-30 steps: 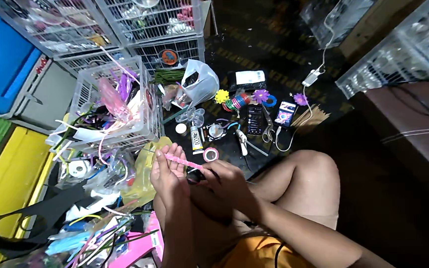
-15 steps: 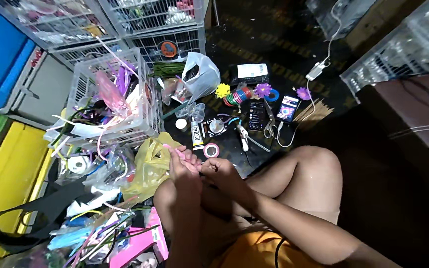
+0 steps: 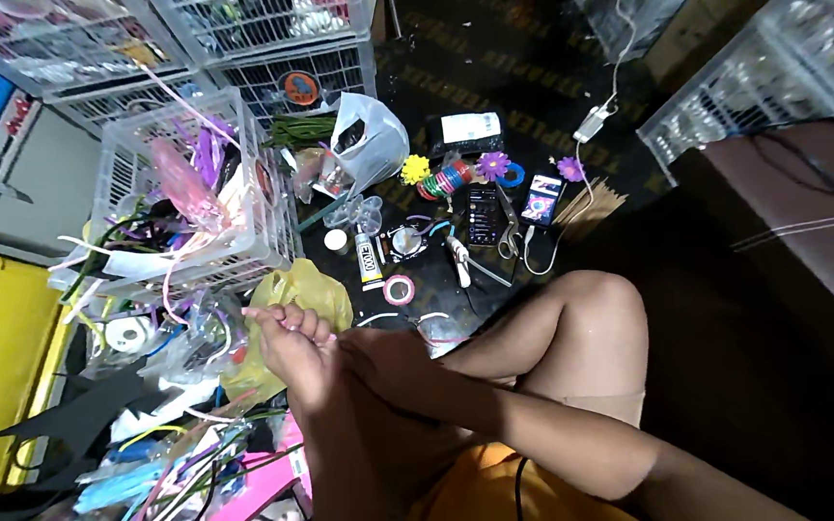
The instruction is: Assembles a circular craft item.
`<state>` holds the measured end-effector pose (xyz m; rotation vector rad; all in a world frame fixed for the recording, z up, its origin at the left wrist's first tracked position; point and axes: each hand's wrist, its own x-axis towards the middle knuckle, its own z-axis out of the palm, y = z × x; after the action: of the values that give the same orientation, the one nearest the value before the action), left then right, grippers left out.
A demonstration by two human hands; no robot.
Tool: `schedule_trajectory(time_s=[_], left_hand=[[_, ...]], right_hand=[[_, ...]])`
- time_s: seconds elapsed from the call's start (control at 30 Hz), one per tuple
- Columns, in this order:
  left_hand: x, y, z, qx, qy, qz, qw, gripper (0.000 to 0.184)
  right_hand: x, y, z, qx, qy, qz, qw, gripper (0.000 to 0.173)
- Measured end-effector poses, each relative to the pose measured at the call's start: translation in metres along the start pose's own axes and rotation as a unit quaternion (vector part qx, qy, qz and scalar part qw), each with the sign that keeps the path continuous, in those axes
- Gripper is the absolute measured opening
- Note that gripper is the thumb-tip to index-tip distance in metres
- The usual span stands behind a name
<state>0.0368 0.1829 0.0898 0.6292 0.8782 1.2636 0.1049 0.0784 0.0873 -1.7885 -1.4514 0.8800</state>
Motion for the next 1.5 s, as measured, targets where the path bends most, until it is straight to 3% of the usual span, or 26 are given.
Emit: schedule_trajectory(time_s=[0.2,0.47,0.6,0.7,0.77,0.87,0.97,1.03,1.13,1.27,1.37,1.5], left_hand=[[0.01,0.027,-0.003,-0.021,0.003,0.031,0.999,0.053],[0.044,0.054,-0.028,-0.036,-0.027,0.046,0.998,0.057],[0.066,0.093,-0.052,-0.05,-0.005,0.107,0.993,0.06],[0.078,0.109,-0.066,-0.054,0.032,0.153,0.986,0.059],[0.079,0.098,-0.063,-0.037,0.015,0.143,0.989,0.06],[0.071,0.043,-0.029,-0.032,-0.094,0.028,0.995,0.055],[0.072,-0.028,-0.004,0.015,-0.186,-0.122,0.975,0.04],[0.074,-0.067,0.004,0.064,-0.197,-0.191,0.959,0.03],[0.076,-0.099,0.011,0.078,-0.19,-0.256,0.945,0.023],[0.066,-0.107,0.017,0.123,-0.174,-0.263,0.941,0.031],[0.053,-0.107,0.018,0.135,-0.206,-0.259,0.934,0.035],[0.047,-0.106,0.016,0.144,-0.209,-0.225,0.941,0.031]], right_hand=[[-0.008,-0.002,0.0,0.043,0.032,-0.044,0.998,0.032],[-0.016,-0.004,-0.013,0.015,-0.031,-0.034,0.999,0.036],[-0.03,0.019,-0.017,0.001,0.001,-0.071,0.997,0.034],[-0.036,0.06,-0.02,-0.019,0.028,-0.002,0.999,0.035],[-0.025,0.103,-0.014,-0.039,0.027,0.092,0.995,0.035],[0.011,0.163,0.012,-0.088,-0.035,0.202,0.975,0.035],[0.03,0.197,0.048,-0.076,-0.058,0.224,0.97,0.035],[0.028,0.205,0.062,-0.075,-0.076,0.2,0.974,0.038],[0.02,0.194,0.048,-0.047,-0.061,0.186,0.98,0.043],[0.02,0.147,0.002,0.121,0.115,0.143,0.976,0.042],[0.032,0.123,-0.009,0.191,0.187,0.132,0.955,0.042],[0.041,0.111,-0.01,0.216,0.238,0.144,0.936,0.019]])
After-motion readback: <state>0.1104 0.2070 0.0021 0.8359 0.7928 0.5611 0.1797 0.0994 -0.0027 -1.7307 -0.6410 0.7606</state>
